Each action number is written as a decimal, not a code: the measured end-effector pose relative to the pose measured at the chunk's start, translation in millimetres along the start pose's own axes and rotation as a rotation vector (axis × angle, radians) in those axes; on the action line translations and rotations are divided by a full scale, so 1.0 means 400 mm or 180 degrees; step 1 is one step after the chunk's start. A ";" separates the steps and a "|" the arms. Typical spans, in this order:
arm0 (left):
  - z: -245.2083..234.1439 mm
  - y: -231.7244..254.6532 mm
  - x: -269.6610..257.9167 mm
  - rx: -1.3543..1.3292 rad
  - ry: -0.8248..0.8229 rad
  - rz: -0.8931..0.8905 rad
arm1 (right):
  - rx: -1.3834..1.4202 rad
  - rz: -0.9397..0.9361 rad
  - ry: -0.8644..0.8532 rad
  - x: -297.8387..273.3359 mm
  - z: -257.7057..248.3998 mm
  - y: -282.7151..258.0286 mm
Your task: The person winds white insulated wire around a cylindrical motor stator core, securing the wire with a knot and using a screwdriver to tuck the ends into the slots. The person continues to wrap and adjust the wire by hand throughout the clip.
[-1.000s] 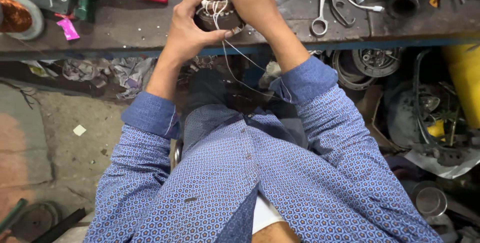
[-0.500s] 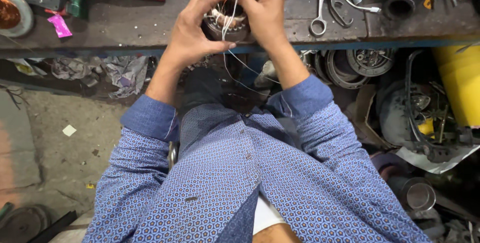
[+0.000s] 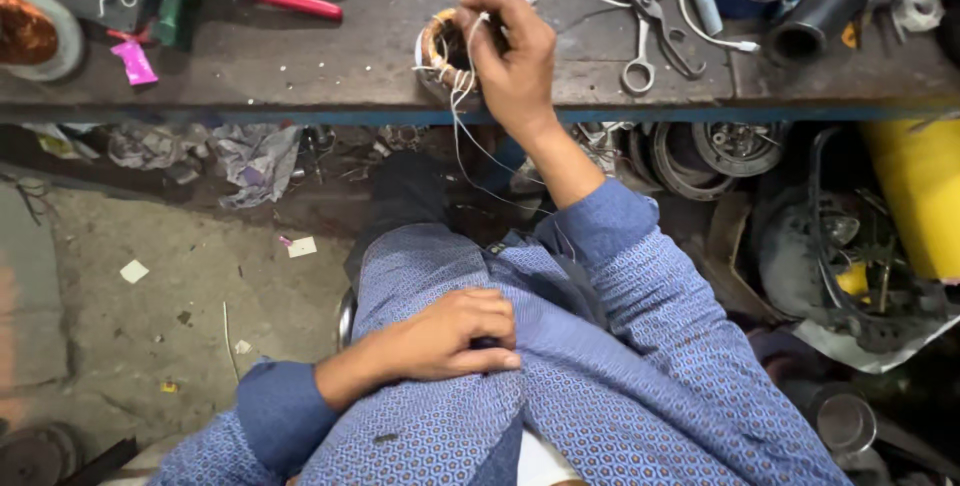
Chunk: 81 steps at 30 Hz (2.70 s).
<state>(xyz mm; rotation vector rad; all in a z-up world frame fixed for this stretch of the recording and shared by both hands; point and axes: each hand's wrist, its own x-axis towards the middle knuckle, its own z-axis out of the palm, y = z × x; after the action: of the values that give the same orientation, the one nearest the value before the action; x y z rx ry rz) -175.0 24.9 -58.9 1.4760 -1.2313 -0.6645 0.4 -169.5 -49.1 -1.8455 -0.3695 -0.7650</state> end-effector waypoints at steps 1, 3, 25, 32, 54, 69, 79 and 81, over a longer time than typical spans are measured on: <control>0.021 -0.017 0.001 0.0181 -0.0062 -0.0131 | 0.0000 -0.0029 -0.0007 -0.002 -0.002 -0.002; 0.017 -0.075 0.026 0.0311 0.0371 -0.0235 | -0.0179 -0.0113 0.0000 0.006 -0.003 0.000; -0.323 -0.179 0.162 0.2056 0.3045 0.0604 | -0.0099 0.0149 -0.0645 0.024 -0.074 0.030; -0.331 -0.202 0.166 0.2578 0.2768 0.1041 | 0.1484 0.0909 -0.0508 0.031 -0.070 0.110; -0.723 -0.273 0.367 0.2433 0.1732 0.0797 | 0.1607 0.1219 -0.0593 0.310 -0.039 0.297; -0.778 -0.291 0.374 0.1910 0.1602 0.0578 | 0.1180 0.1528 -0.0737 0.300 -0.051 0.255; -0.771 -0.311 0.361 0.1739 0.1516 0.0780 | 0.0887 0.1357 -0.1047 0.292 -0.055 0.244; -0.773 -0.311 0.361 0.1732 0.1515 0.0794 | 0.0769 0.1192 -0.1168 0.297 -0.056 0.242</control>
<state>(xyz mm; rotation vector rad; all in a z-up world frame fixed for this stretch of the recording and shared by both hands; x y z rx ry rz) 186.9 -7.1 -56.2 1.7442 -1.2321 0.2106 137.5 -240.1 -34.8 -1.7505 -0.3187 -0.1178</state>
